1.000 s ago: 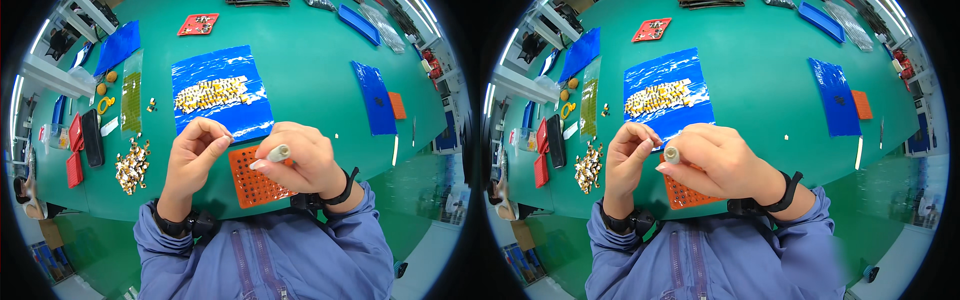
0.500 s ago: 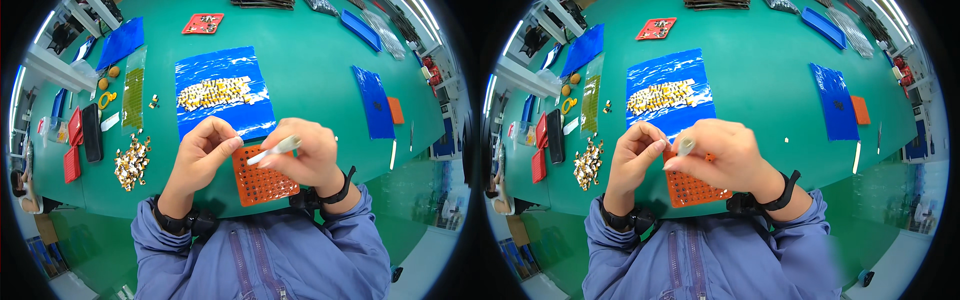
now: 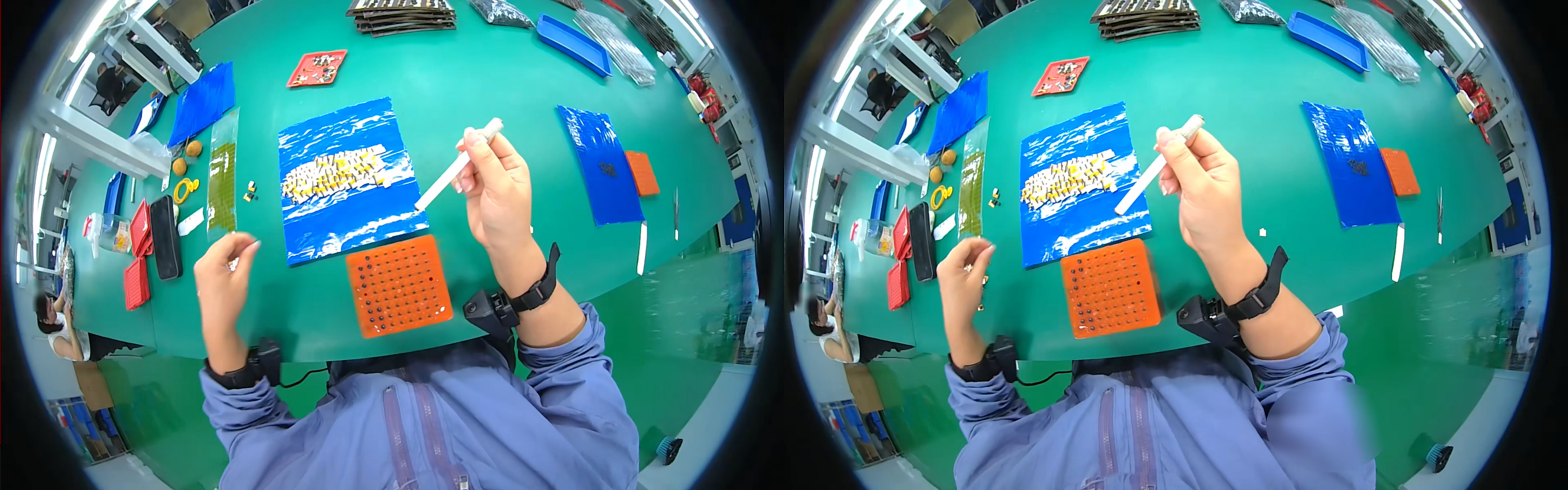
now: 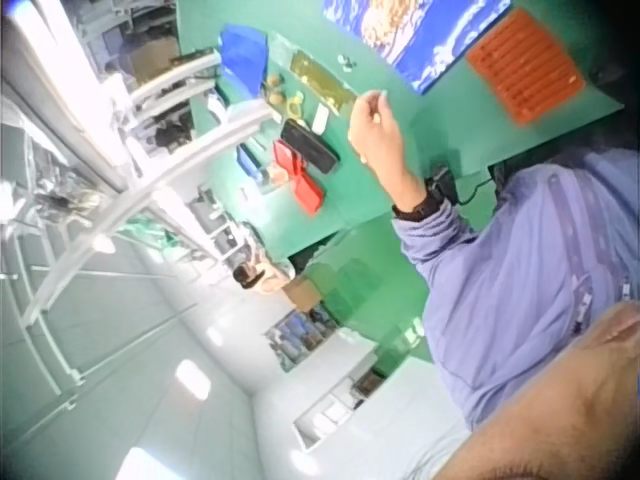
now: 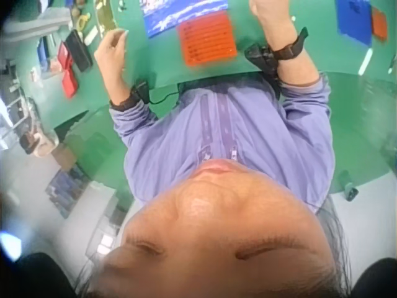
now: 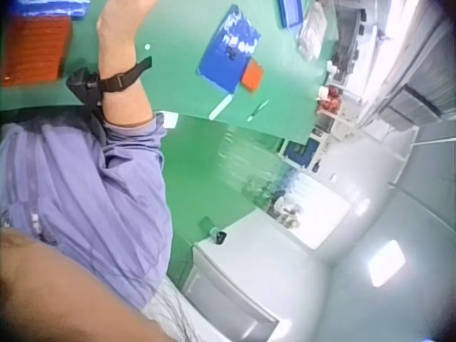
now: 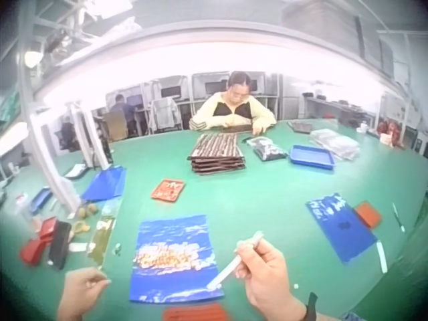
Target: The person repeatedly picks small yellow and white components from a blue sheet and inserts them into a white plastic strip held in the left hand. The person works at a green table with an orange pegboard and other tools nearby, performing a repetitive insertion task.
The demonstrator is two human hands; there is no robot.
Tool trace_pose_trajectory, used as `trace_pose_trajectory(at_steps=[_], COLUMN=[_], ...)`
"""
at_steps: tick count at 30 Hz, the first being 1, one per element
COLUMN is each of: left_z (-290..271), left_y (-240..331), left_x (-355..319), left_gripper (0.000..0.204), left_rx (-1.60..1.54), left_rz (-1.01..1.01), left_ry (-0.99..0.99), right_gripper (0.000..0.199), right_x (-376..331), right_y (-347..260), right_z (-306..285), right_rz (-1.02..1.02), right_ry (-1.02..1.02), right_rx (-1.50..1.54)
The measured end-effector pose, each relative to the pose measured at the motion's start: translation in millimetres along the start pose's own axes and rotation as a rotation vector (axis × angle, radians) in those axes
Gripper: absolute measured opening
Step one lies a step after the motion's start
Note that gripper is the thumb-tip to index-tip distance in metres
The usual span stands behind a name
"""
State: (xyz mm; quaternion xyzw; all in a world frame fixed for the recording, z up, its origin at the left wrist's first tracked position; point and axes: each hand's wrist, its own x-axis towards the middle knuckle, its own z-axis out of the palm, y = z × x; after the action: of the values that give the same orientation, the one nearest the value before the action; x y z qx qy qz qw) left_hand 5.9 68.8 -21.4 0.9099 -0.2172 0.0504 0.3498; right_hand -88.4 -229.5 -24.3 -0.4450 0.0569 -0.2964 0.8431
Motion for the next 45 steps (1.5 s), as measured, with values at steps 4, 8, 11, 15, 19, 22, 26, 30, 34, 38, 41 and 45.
trace_pose_trajectory(at_steps=[4,8,11,15,19,22,26,30,34,38,41,45], left_z=[-26.5,-5.6,35.0,93.6,122.7,130.1,126.7,90.9,63.3,57.4,61.0,64.5], left_y=[-13.3,33.9,67.8,80.9,76.0,72.5,75.1,100.8,92.8,74.5,59.5,50.1], left_x=[-2.5,24.9,54.4,78.2,88.0,85.6,82.0,71.7,43.9,19.1,14.1,14.4], left_gripper=[0.012,0.018,0.017,0.017,0.019,0.02,0.017,0.013,0.009,0.01,0.009,0.01], left_rx=[0.444,0.251,0.158,0.157,0.174,0.126,0.089,-0.098,-0.74,-1.258,-1.572,-1.755], left_rz=[0.156,0.362,0.511,0.547,0.507,0.478,0.612,0.315,0.03,0.008,0.095,0.121], left_ry=[-0.112,-0.235,-0.38,-0.44,-0.427,-0.427,-0.358,-0.472,-0.534,-0.588,-0.65,-0.664], right_gripper=[0.013,0.015,0.015,0.015,0.015,0.013,0.012,0.011,0.008,0.008,0.012,0.013], right_x=[-5.9,-7.6,-0.8,6.9,8.0,6.0,3.2,1.4,-3.0,-11.1,-14.6,-19.2], right_y=[-6.3,-7.5,-7.7,-5.7,-5.8,-6.7,-7.0,-7.6,-10.4,-10.8,-16.7,-15.7], right_z=[5.5,4.7,-3.3,-9.6,-8.6,-10.1,-8.6,-9.4,-0.4,3.9,4.0,8.5], right_rz=[0.014,0.009,-0.006,-0.016,0.007,0.015,0.025,0.032,0.069,0.101,0.288,0.275], right_ry=[-0.043,-0.044,0.009,0.052,0.054,0.022,0.009,-0.016,-0.086,-0.265,-0.4,-0.462], right_rx=[0.055,0.053,0.04,0.04,0.032,0.017,0.024,0.025,0.021,-0.004,-0.107,-0.184])
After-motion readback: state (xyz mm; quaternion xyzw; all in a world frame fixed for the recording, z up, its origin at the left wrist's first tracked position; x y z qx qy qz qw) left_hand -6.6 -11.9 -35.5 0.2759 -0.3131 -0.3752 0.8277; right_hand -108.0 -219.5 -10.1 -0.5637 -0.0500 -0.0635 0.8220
